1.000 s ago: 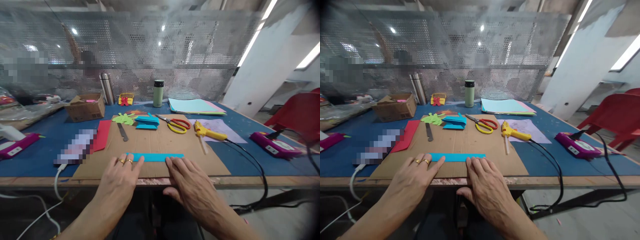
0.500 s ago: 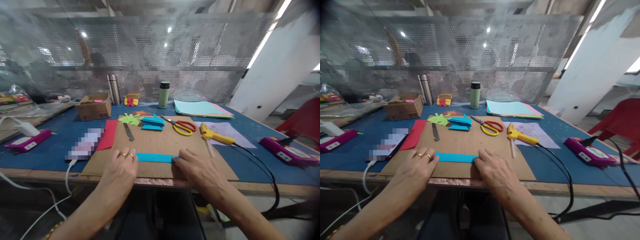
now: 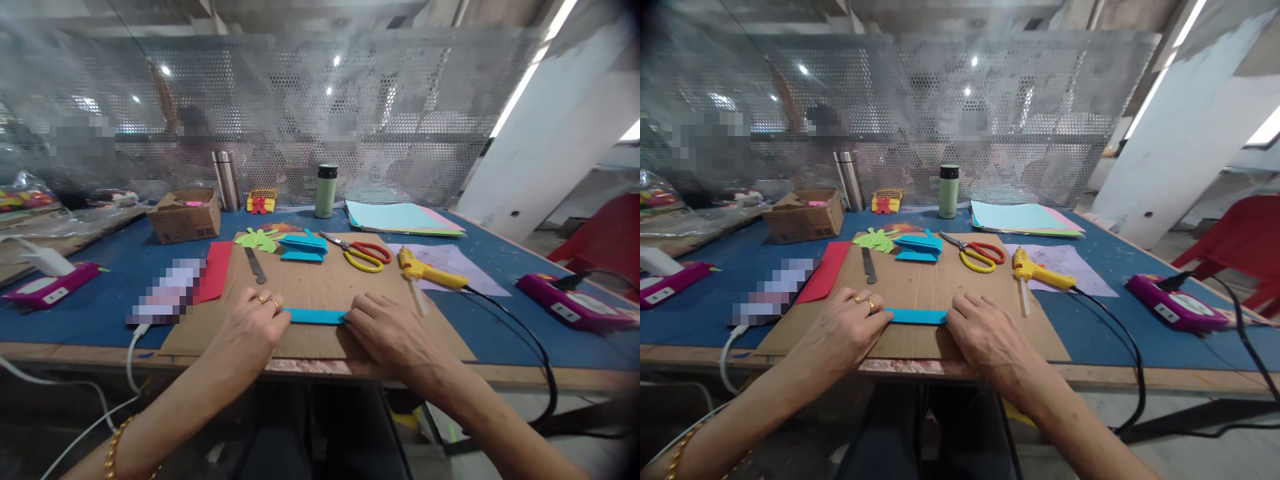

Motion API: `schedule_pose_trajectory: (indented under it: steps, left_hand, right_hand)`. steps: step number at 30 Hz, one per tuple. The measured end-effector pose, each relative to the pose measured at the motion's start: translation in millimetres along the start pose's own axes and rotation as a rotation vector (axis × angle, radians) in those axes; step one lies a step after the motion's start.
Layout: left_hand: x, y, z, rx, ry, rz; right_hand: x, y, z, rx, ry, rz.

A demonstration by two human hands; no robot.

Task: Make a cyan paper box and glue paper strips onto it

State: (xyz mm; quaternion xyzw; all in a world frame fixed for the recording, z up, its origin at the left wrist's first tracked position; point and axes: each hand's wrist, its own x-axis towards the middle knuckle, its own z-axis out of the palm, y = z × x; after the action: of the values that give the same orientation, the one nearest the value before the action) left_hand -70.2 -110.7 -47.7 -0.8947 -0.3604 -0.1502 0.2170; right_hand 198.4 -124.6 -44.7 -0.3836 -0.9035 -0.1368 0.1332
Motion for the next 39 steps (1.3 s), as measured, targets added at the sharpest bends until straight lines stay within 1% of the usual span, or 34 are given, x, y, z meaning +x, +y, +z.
schedule_pose_trajectory:
  steps: [4, 8, 10, 12, 15, 18, 21, 25, 27, 29, 32, 34, 36, 39]
  left_hand:
    - [3, 0, 3.3, -0.03, -0.012, -0.004]
    - [1, -3, 5.3, -0.07, -0.009, 0.013]
    - [1, -5, 5.7, -0.092, -0.032, 0.015]
    - [2, -9, 5.8, -0.147, -0.066, -0.014]
    - [7, -16, 5.0, -0.315, -0.145, -0.11]
    - [14, -21, 1.0, -0.453, -0.244, -0.218]
    - [19, -23, -6.9, -0.514, -0.339, -0.311]
    - [23, -22, -16.9, -0.525, -0.422, -0.365]
    - [24, -22, -17.7, -0.521, -0.428, -0.364]
    - [23, -22, -14.6, -0.523, -0.408, -0.349]
    - [19, -23, -4.7, -0.507, -0.325, -0.292]
    - [16, -24, 2.3, -0.482, -0.283, -0.262]
    - [15, -24, 7.4, -0.458, -0.269, -0.259]
    - [16, -22, 9.7, -0.382, -0.25, -0.266]
  right_hand:
    - [-1, -1, 1, -0.008, -0.011, -0.006]
    - [0, -1, -1, -0.02, -0.003, -0.037]
    - [1, -1, -4, 0.0, -0.001, -0.039]
    - [3, -1, -7, 0.055, -0.019, -0.023]
    - [9, 3, -10, 0.145, -0.067, 0.042]
    - [15, 9, -9, 0.17, -0.114, 0.11]
    - [22, 12, -10, 0.203, -0.16, 0.172]
    - [26, 16, -14, 0.339, -0.218, 0.346]
    - [26, 20, -13, 0.403, -0.231, 0.386]
    - [25, 25, -10, 0.452, -0.225, 0.376]
    - [25, 29, -5, 0.475, -0.217, 0.355]
    - [26, 29, -5, 0.465, -0.213, 0.357]
    - [26, 26, -7, 0.45, -0.207, 0.361]
    - [25, 21, -10, 0.443, -0.191, 0.375]
